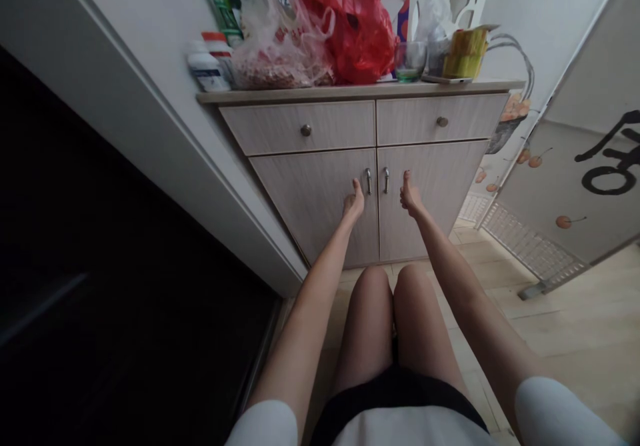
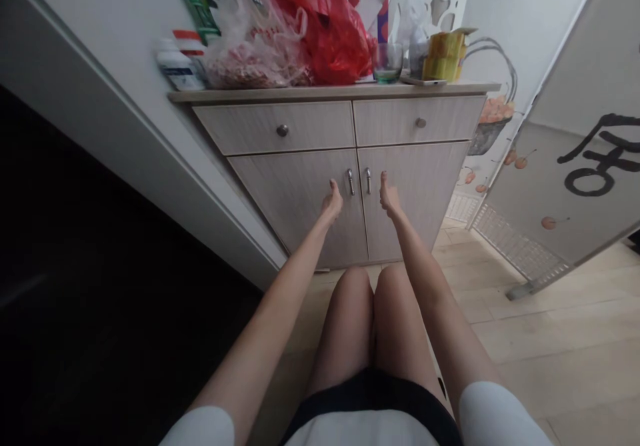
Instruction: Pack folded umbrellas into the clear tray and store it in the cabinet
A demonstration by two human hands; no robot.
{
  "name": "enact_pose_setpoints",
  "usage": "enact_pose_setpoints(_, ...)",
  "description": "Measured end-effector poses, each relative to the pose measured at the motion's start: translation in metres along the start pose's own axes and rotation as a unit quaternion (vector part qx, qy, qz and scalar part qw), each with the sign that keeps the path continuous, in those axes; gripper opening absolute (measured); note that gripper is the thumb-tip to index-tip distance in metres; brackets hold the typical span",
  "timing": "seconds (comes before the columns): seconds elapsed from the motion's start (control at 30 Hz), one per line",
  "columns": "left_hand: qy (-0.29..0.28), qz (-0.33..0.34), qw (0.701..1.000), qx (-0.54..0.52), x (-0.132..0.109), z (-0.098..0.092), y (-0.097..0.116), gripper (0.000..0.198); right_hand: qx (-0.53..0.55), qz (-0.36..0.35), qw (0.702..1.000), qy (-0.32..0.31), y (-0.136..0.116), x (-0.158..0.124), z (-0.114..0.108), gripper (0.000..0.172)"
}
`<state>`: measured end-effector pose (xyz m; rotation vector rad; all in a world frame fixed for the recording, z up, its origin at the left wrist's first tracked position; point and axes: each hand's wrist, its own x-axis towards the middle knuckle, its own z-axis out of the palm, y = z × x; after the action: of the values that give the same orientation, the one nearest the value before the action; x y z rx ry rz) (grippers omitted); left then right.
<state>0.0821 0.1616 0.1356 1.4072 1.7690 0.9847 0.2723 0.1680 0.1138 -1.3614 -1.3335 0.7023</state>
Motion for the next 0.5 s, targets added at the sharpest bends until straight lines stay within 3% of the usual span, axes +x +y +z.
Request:
enact_pose_setpoints(0.07,0.034,0.055,0.998,0.020,0.005,0.003,0.001,0.073,-0.006,0.021,0.999,0.025,0.003,0.007,0.005,0.076)
enact_pose_setpoints(0.2,0.084,0.139,0.984,0.071,0.020,0.017,0.006,0.036,-0.062,-0.040,0.996,0.044,0.005,0.026,0.026,0.051)
enact_pose_setpoints(0.33,0.062,0.152,0.983,0.086,0.034,0.035,0.014,0.030,-0.074,-0.051,0.995,0.034,0.002,0.043,0.049,0.032)
enact_pose_setpoints(0.5,0.048,0.149,0.984,0.082,0.035,0.043,0.013,0.023,-0.071,-0.056,0.996,0.025,0.006,0.042,0.056,0.031)
